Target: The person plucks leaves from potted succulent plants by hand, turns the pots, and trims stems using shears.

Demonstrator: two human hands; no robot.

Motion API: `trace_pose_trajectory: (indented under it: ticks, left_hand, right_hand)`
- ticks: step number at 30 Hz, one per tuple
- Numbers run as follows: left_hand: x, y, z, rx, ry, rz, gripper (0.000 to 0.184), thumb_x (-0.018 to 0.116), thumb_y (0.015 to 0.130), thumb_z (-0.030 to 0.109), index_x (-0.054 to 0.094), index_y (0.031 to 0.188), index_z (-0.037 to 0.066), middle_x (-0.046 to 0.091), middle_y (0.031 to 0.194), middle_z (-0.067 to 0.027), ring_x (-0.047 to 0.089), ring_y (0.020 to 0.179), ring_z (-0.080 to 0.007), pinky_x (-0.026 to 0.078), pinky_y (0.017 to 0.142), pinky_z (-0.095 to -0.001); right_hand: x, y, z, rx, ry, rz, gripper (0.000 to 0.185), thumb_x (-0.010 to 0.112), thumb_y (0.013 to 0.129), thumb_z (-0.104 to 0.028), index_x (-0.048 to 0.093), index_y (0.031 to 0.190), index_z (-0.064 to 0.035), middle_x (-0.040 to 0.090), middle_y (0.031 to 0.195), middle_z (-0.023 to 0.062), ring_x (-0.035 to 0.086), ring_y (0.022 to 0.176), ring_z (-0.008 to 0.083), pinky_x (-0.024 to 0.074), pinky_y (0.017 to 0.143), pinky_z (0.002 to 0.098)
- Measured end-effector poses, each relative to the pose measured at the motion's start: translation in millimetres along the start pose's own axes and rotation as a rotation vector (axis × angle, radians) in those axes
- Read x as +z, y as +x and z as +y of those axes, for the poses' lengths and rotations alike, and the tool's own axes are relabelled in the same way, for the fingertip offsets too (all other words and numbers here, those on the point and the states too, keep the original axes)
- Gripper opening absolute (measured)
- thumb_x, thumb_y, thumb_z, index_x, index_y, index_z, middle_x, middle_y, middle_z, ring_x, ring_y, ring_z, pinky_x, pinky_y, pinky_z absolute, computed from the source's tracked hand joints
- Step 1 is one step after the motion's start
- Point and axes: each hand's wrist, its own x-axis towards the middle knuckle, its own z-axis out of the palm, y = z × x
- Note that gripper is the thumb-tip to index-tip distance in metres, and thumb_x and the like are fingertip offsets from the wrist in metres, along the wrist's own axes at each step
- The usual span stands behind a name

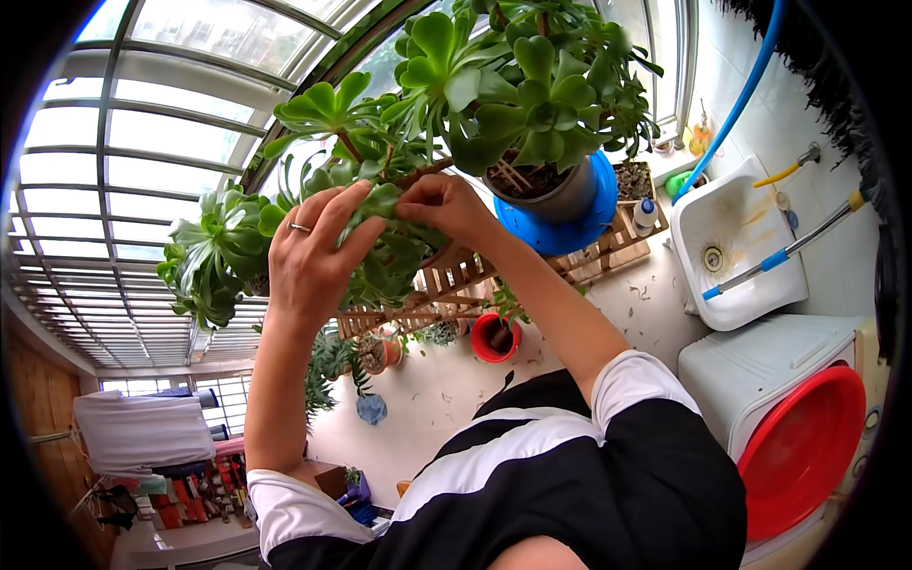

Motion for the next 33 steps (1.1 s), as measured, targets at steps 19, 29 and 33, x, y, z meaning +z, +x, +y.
trace_pose_trajectory:
  ticks: [19, 29, 33]
  left_hand:
    - [-4, 6, -4, 0.005, 0.009, -0.021, 0.021, 0.068, 0.074, 0.009, 0.072, 0.093, 0.018, 0.064, 0.124, 0.0017, 0.062, 0.108, -0.0214, 0.053, 0.082, -0.0365]
    - [-5, 22, -15, -0.106, -0.044, -0.083, 0.036, 0.065, 0.068, -0.003, 0.071, 0.094, 0.020, 0.066, 0.119, 0.0040, 0.065, 0.103, -0.0206, 0.051, 0.072, -0.0356]
    - [-8, 28, -17, -0.100, -0.062, -0.096, 0.037, 0.064, 0.067, -0.004, 0.070, 0.095, 0.020, 0.066, 0.119, 0.0041, 0.065, 0.104, -0.0212, 0.051, 0.073, -0.0360]
  right_hand:
    - [-9, -17, 16, 0.044, -0.344, 0.355, 0.020, 0.077, 0.080, -0.022, 0.073, 0.091, -0.0057, 0.067, 0.076, 0.0083, 0.063, 0.065, 0.0177, 0.0483, 0.062, 0.0301]
    - [-56, -107, 50, 0.282, -0.459, -0.205, 0.020, 0.075, 0.077, -0.023, 0.075, 0.090, -0.0070, 0.072, 0.079, 0.0089, 0.069, 0.075, 0.0203, 0.0530, 0.070, 0.0319]
    - [-56, -115, 55, 0.290, -0.715, -0.535, 0.024, 0.074, 0.076, -0.025, 0.076, 0.095, -0.0103, 0.073, 0.089, 0.0093, 0.070, 0.083, 0.0246, 0.0549, 0.076, 0.0345]
